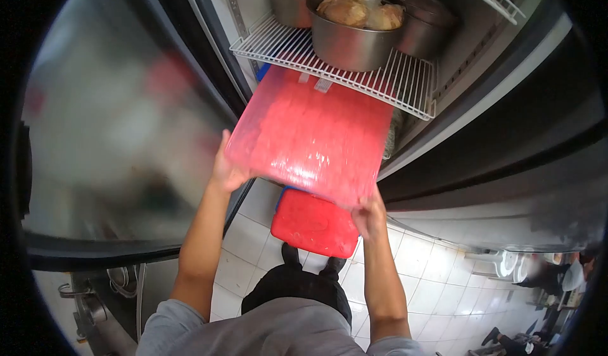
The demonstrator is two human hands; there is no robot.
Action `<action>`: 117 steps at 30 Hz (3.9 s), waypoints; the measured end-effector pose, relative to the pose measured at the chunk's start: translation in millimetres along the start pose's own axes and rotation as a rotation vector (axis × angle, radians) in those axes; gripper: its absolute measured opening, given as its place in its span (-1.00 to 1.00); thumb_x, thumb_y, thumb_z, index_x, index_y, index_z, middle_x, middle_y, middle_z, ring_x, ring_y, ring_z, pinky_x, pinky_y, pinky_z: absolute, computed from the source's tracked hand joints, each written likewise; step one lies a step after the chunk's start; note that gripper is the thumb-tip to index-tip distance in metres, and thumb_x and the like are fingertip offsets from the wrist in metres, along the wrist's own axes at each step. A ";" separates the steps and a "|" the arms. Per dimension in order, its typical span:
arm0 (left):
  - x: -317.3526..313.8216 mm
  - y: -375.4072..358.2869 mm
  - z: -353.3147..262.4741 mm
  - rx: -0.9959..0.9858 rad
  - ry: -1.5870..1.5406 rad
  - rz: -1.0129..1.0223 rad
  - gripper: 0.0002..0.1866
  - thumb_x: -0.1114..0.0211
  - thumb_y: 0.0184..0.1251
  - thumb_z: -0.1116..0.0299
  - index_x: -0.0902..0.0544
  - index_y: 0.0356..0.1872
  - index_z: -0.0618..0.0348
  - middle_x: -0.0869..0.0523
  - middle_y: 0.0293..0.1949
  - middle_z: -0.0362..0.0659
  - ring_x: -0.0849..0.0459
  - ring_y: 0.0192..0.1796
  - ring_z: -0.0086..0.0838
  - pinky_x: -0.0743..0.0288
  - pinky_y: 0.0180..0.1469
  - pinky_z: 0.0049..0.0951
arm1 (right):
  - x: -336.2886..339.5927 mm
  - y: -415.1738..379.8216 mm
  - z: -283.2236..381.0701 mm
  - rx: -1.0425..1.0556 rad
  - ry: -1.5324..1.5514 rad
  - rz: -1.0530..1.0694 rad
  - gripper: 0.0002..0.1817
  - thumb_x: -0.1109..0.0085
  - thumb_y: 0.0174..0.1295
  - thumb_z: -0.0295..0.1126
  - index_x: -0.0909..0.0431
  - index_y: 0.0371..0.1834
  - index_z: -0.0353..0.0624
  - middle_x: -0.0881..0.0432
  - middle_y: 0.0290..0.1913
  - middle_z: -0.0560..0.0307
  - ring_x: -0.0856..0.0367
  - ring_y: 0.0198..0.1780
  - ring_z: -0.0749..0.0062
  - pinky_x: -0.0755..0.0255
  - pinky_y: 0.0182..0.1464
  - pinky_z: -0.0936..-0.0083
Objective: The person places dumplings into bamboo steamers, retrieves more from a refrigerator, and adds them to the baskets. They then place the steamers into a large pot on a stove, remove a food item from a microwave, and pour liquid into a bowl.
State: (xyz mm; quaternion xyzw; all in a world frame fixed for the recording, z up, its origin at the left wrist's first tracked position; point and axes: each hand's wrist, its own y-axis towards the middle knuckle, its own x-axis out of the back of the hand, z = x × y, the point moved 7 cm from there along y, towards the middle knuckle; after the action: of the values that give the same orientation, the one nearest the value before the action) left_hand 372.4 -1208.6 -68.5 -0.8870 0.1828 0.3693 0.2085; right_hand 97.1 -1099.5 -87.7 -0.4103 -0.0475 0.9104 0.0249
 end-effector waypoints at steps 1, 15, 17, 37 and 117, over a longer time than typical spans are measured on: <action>1.9 -13.7 5.6 -0.006 -0.021 0.035 -0.18 0.18 0.32 -0.31 -0.19 0.34 0.22 -0.38 0.26 0.00 -0.39 0.26 -0.17 -0.23 0.26 0.00 | 10.3 -19.1 -7.2 -0.033 0.043 0.007 -0.09 -0.30 -0.12 -0.38 -0.06 0.37 -0.22 -0.36 0.25 0.02 -0.34 0.27 0.18 -0.26 0.27 0.19; 152.6 -154.6 243.3 0.474 0.515 -0.575 -0.56 -0.28 0.26 0.23 -0.50 0.05 0.31 -0.64 -0.11 -0.15 -0.61 -0.11 -0.51 -0.53 -0.08 -0.47 | 156.5 -222.1 -146.3 -0.718 0.179 -0.263 -0.15 -0.03 0.08 -0.54 0.13 0.47 -0.04 -0.21 0.36 0.06 -0.32 0.31 0.25 -0.29 0.26 0.26; 181.7 -146.0 260.8 0.550 0.730 -0.546 -0.57 -0.34 0.19 0.27 -0.52 0.01 0.31 -0.66 -0.17 -0.16 -0.62 -0.15 -0.53 -0.52 -0.09 -0.49 | 190.8 -220.8 -173.9 -0.793 0.134 -0.241 -0.15 -0.05 0.09 -0.52 0.14 0.47 -0.01 -0.21 0.36 0.07 -0.33 0.30 0.25 -0.31 0.25 0.26; 351.6 -77.8 408.7 0.215 1.456 -0.568 -0.47 -0.33 0.07 0.28 -0.45 0.03 0.37 -0.61 -0.21 0.10 -0.61 -0.14 -0.13 -0.47 -0.02 -0.30 | 401.6 -189.0 -343.5 -0.902 -0.374 -0.616 -0.18 -0.11 0.25 -0.33 0.21 0.45 0.39 -0.33 0.25 0.17 -0.31 0.25 0.24 -0.12 0.25 0.08; 315.8 100.8 383.2 -0.052 0.839 -0.782 -0.71 -0.08 0.33 0.26 -0.61 -0.22 0.31 -0.68 -0.33 -0.04 -0.66 -0.26 -0.35 -0.50 -0.22 -0.43 | 345.1 -34.0 -268.0 -0.215 -1.346 -0.508 -0.61 -0.20 0.17 -0.36 -0.43 0.07 -0.19 -0.47 -0.01 -0.14 -0.49 0.00 0.12 -0.41 0.02 0.32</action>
State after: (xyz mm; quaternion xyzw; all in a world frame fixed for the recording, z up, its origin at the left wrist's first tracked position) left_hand 311.0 -1154.2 -568.5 -0.9641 -0.1011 -0.1146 0.2173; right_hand 69.7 -1018.9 -517.5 0.2622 -0.2357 0.9220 0.1603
